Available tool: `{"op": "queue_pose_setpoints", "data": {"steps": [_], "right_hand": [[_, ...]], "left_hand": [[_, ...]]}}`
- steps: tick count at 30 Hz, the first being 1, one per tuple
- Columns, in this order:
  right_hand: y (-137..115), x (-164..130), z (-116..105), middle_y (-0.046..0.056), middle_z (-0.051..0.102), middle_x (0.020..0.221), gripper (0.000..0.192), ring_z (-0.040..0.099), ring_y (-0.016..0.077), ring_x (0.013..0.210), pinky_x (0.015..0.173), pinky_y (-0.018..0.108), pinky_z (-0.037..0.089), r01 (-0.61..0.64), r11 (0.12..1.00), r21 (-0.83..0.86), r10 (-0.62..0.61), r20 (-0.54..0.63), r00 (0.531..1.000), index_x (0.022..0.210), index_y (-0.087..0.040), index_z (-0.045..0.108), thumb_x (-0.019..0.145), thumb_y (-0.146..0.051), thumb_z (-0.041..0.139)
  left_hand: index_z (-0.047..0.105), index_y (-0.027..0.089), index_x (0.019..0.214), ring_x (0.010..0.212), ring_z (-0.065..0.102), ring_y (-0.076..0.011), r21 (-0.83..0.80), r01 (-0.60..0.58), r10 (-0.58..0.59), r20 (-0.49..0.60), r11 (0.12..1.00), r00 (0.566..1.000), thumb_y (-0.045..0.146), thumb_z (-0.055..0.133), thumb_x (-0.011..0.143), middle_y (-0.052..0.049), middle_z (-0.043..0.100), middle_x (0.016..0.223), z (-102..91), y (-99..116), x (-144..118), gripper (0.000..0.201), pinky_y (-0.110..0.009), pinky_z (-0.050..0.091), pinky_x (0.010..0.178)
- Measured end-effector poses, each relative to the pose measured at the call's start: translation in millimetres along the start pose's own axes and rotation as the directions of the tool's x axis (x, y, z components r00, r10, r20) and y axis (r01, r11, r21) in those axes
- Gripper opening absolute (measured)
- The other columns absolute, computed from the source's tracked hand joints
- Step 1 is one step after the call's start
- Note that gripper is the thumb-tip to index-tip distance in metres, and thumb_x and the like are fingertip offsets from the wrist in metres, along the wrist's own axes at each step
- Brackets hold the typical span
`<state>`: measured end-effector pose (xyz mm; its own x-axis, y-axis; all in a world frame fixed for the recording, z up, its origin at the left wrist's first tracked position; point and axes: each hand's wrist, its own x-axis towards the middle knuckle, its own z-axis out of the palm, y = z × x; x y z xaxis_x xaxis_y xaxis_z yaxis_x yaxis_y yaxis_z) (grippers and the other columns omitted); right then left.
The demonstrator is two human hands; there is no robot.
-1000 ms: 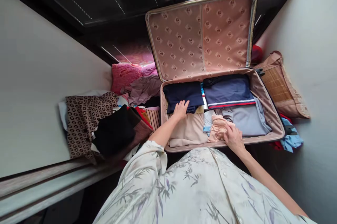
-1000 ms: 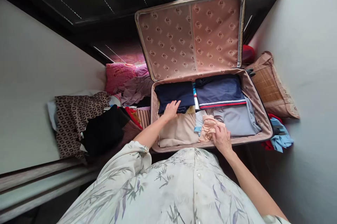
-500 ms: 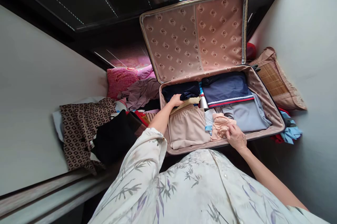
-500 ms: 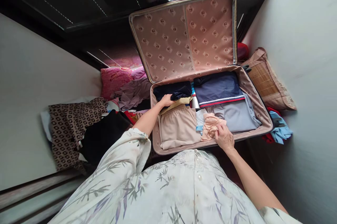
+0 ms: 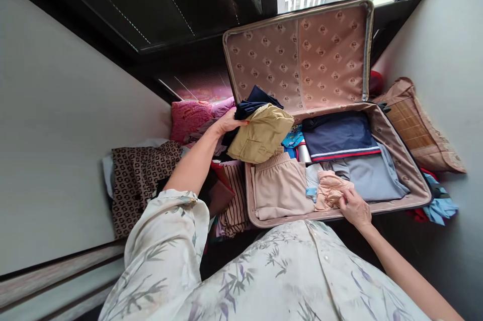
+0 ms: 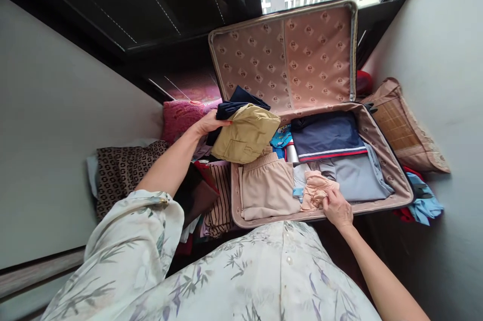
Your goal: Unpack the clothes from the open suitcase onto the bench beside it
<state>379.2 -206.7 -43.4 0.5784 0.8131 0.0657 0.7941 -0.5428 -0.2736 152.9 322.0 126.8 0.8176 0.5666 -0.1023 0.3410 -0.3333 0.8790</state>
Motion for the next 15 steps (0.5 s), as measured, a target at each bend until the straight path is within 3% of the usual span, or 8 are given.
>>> {"op": "queue_pose_setpoints", "data": {"steps": [4, 8, 13, 15], "right_hand": [[2, -1, 1, 0.005, 0.07, 0.102, 0.025, 0.063, 0.0158, 0.078, 0.061, 0.026, 0.041, 0.002, 1.0, -0.003, -0.002, 0.002, 1.0, 0.105, -0.021, 0.071, 0.09, -0.021, 0.05], [5, -1, 2, 0.005, 0.071, 0.104, 0.026, 0.065, 0.0163, 0.077, 0.06, 0.027, 0.043, -0.007, 1.0, -0.016, 0.007, -0.004, 1.0, 0.108, -0.021, 0.071, 0.091, -0.024, 0.051], [9, -2, 7, 0.007, 0.071, 0.104, 0.026, 0.066, 0.0182, 0.078, 0.062, 0.028, 0.047, -0.018, 1.0, -0.012, 0.018, 0.016, 1.0, 0.104, -0.022, 0.073, 0.091, -0.027, 0.05], [10, -1, 8, 0.007, 0.072, 0.104, 0.027, 0.067, 0.0192, 0.08, 0.063, 0.029, 0.048, -0.031, 0.999, -0.013, 0.031, 0.018, 0.999, 0.103, -0.023, 0.073, 0.09, -0.027, 0.051]], "left_hand": [[0.068, 0.008, 0.12, 0.109, 0.065, -0.0262, -0.048, 0.038, -0.037, 0.007, 0.998, 0.999, 0.061, 0.087, 0.054, -0.009, 0.074, 0.113, -28.5, 10, -15, 0.086, -0.044, 0.053, 0.104], [0.06, 0.005, 0.13, 0.11, 0.065, -0.0268, -0.005, 0.076, -0.076, -0.129, 0.997, 0.989, 0.077, 0.086, 0.046, -0.012, 0.07, 0.128, -91.3, 17, -33, 0.114, -0.048, 0.052, 0.106], [0.052, 0.013, 0.141, 0.125, 0.059, -0.0274, 0.364, 0.126, 0.001, -0.329, 0.923, 0.944, 0.085, 0.057, 0.077, -0.005, 0.065, 0.138, -184.9, 36, -66, 0.097, -0.053, 0.047, 0.105], [0.053, 0.016, 0.141, 0.125, 0.06, -0.0247, 0.417, 0.123, 0.041, -0.363, 0.901, 0.931, 0.08, 0.058, 0.079, 0.001, 0.065, 0.138, -210.2, 36, -74, 0.09, -0.052, 0.046, 0.106]]}}
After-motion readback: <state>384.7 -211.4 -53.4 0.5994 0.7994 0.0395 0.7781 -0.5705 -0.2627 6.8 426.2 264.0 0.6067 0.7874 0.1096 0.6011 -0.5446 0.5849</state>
